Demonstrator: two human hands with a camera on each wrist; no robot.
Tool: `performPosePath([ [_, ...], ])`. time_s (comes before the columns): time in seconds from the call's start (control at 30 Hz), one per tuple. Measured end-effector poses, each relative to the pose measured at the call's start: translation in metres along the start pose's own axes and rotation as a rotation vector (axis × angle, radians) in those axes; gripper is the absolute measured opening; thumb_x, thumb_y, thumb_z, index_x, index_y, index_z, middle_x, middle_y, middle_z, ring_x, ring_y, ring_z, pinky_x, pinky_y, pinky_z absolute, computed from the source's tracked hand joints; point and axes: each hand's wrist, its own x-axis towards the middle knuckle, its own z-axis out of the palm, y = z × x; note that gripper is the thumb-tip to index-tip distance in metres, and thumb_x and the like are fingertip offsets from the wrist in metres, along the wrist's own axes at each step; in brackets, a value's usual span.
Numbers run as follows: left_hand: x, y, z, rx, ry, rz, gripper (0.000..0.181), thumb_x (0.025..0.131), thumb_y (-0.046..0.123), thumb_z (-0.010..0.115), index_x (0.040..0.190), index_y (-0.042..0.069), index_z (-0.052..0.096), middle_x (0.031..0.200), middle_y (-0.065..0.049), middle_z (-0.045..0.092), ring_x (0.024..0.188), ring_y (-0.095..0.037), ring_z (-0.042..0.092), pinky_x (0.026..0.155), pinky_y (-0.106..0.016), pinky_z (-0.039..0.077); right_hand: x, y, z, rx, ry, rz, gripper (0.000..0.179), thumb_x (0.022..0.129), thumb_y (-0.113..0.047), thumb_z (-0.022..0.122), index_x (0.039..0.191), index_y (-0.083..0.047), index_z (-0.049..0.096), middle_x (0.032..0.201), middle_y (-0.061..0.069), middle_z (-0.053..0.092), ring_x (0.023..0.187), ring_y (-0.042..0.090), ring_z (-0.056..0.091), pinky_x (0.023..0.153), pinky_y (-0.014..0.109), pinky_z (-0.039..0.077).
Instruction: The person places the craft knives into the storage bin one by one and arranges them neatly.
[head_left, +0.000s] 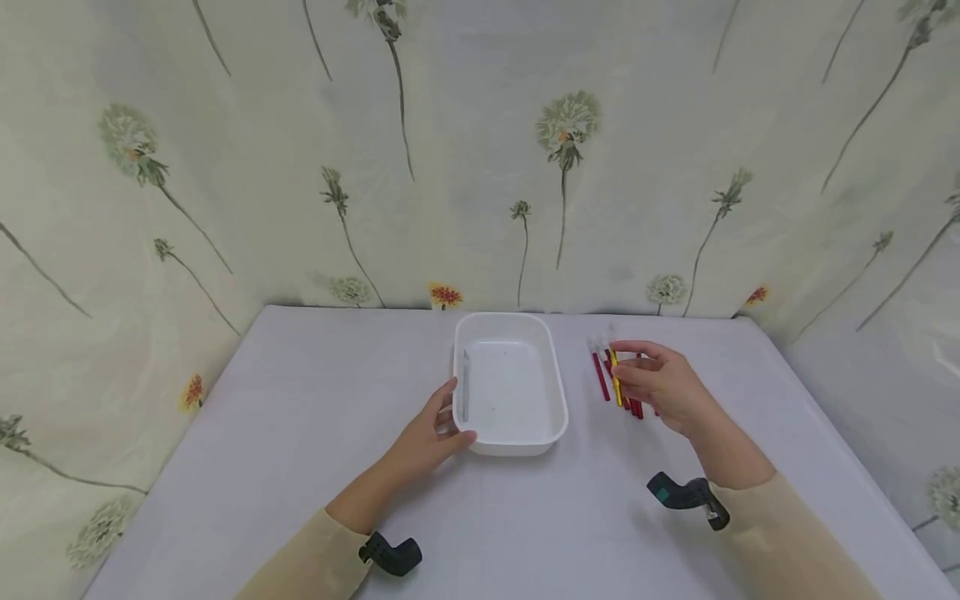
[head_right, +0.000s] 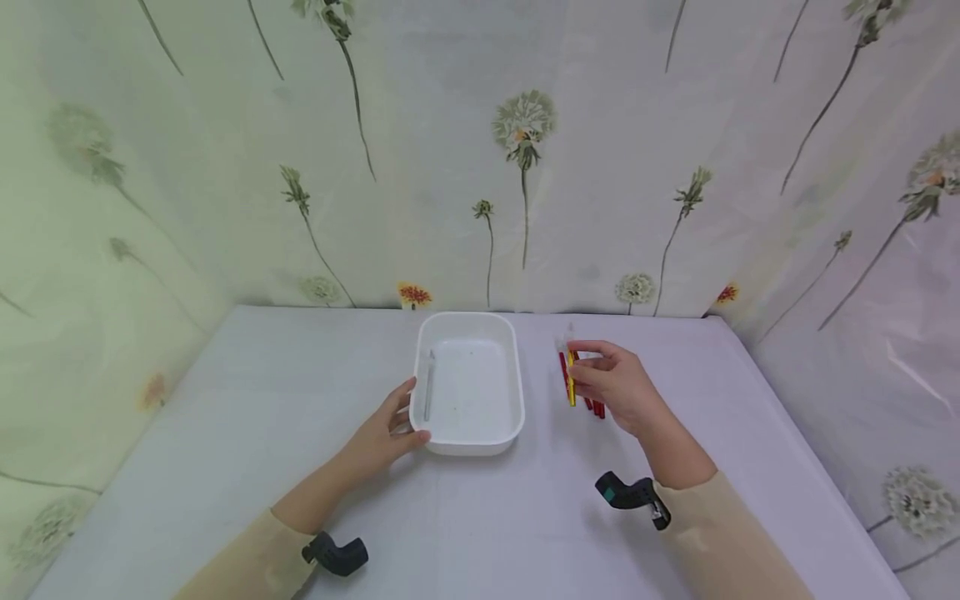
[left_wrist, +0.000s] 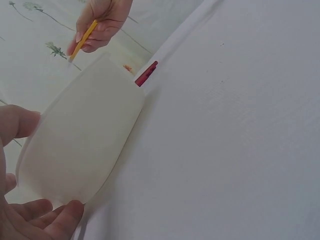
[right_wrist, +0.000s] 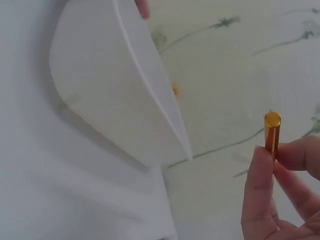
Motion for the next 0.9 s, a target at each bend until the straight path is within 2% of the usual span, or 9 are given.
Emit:
performPosePath([
  [0.23,0.001,0.0,0.001,0.003,0.004,-0.001,0.085,0.082,0.028,0.07,0.147,0.029,0.014,0.149,-0.008,0.025,0.128,-0.027,0.04,0.095,-0.038,0.044,0.0,-0.007,0.019,0.05,-0.04,-0.021,0.049,0.086,-0.02,0.066,0.13,-0.008,0.047,0.107,0.017,0.055,0.086,0.02,0.064,0.077,0.029,0.054],
  [0.37,0.002,-0.001,0.0,0.002,0.005,-0.001,0.086,0.082,0.028,0.07,0.147,0.03,0.015,0.149,-0.008,0.025,0.129,-0.026,0.039,0.095,-0.038,0.044,0.002,-0.008,0.031,0.105,-0.054,-0.032,0.05,0.085,-0.018,0.067,0.13,-0.007,0.047,0.101,0.013,0.056,0.082,0.018,0.063,0.076,0.029,0.055],
  [0.5,0.001,-0.001,0.0,0.003,0.004,-0.002,0.086,0.081,0.028,0.07,0.147,0.03,0.015,0.149,-0.008,0.025,0.129,-0.025,0.039,0.095,-0.037,0.044,0.004,-0.01,0.042,0.15,-0.058,-0.039,0.046,0.084,-0.015,0.068,0.126,-0.009,0.05,0.096,0.008,0.056,0.085,0.023,0.063,0.077,0.031,0.055],
  [0.73,0.001,-0.002,0.0,-0.005,0.0,0.012,0.086,0.082,0.027,0.07,0.148,0.027,0.014,0.149,-0.009,0.026,0.129,-0.026,0.039,0.095,-0.038,0.044,0.008,-0.012,0.059,0.178,-0.062,-0.029,0.049,0.085,-0.014,0.066,0.13,-0.007,0.048,0.112,0.02,0.054,0.094,0.029,0.062,0.081,0.034,0.053],
  [0.9,0.003,-0.003,-0.001,-0.026,-0.013,0.016,0.086,0.083,0.024,0.069,0.148,0.025,0.013,0.149,-0.011,0.024,0.129,-0.028,0.038,0.096,-0.039,0.043,0.011,-0.01,0.069,0.181,-0.068,-0.007,0.049,0.085,-0.015,0.067,0.13,-0.008,0.049,0.115,0.021,0.054,0.099,0.032,0.06,0.082,0.034,0.053],
])
